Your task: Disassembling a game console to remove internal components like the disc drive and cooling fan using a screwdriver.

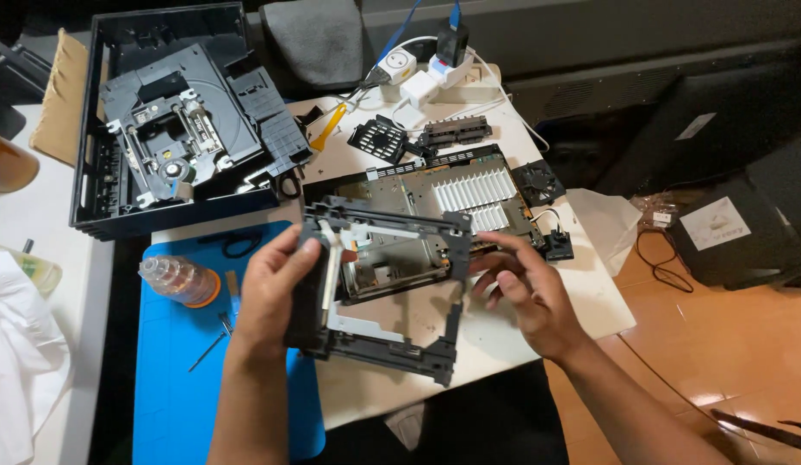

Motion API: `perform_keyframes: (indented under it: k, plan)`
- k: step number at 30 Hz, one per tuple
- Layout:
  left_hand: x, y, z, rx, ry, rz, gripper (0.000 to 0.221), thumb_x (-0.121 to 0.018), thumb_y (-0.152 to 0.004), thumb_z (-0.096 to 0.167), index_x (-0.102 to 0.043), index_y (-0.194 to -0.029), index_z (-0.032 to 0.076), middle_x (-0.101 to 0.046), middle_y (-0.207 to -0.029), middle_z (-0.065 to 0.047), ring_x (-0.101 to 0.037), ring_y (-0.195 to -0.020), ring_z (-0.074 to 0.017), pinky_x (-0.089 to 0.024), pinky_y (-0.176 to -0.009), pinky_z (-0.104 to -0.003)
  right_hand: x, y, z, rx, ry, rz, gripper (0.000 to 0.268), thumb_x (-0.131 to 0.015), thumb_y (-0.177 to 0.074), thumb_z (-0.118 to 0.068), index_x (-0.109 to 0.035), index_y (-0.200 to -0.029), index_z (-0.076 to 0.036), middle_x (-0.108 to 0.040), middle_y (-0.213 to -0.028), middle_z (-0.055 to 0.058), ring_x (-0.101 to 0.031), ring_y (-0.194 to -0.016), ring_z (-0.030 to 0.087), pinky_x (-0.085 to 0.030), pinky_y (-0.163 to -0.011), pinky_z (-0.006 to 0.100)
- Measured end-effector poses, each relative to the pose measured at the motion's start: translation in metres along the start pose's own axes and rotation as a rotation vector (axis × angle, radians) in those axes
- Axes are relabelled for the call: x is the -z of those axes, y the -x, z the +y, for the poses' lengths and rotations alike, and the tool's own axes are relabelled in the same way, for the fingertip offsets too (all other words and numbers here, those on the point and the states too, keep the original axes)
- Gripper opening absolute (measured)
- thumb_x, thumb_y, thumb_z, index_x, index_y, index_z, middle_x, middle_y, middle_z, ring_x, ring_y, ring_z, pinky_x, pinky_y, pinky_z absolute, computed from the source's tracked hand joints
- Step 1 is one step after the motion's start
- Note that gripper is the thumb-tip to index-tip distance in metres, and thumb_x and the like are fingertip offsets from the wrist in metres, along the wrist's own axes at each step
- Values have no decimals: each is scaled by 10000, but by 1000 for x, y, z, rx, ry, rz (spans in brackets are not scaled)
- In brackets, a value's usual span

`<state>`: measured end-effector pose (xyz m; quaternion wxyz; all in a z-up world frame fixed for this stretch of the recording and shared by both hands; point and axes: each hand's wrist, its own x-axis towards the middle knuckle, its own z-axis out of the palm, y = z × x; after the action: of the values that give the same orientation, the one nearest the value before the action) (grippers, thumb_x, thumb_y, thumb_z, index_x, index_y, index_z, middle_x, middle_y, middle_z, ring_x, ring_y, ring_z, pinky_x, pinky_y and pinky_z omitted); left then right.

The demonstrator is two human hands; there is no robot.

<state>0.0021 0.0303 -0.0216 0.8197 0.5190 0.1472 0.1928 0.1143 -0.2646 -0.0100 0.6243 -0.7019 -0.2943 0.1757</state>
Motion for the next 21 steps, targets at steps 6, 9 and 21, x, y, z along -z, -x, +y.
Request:
perform_keyframes:
  k: [6,9,21]
  plan:
    - [-7,-3,-9,-13,-229,-128,514,-826,-808,13,-666,-1297,26,-774,-967,-173,-685,-685,-153,-623,-613,-309,-14,-5,25,-55,-241,-5,694,-648,-927,-167,-339,-1525,3,-708,-943,227,-726,-582,224,-609,-532,316]
    - [-30,8,18,-20,-263,-83,678,-838,-779,-18,-557,-1394,31,-746,-1019,-161,-660,-631,-109,-578,-498,-224,-7,-11,31,-62,-261,18,653,-648,-923,-123,-379,-1488,64,-695,-927,230,-719,-570,217,-629,-504,318]
    - [-30,8,16,-83,-277,-9,635,-687,-931,9,-424,-1504,86,-678,-994,-120,-679,-809,-155,-655,-745,-314,10,-4,4,-123,-387,-56,850,-760,-806,-68,-313,-1530,-78,-637,-1122,195,-754,-810,277,-705,-636,430]
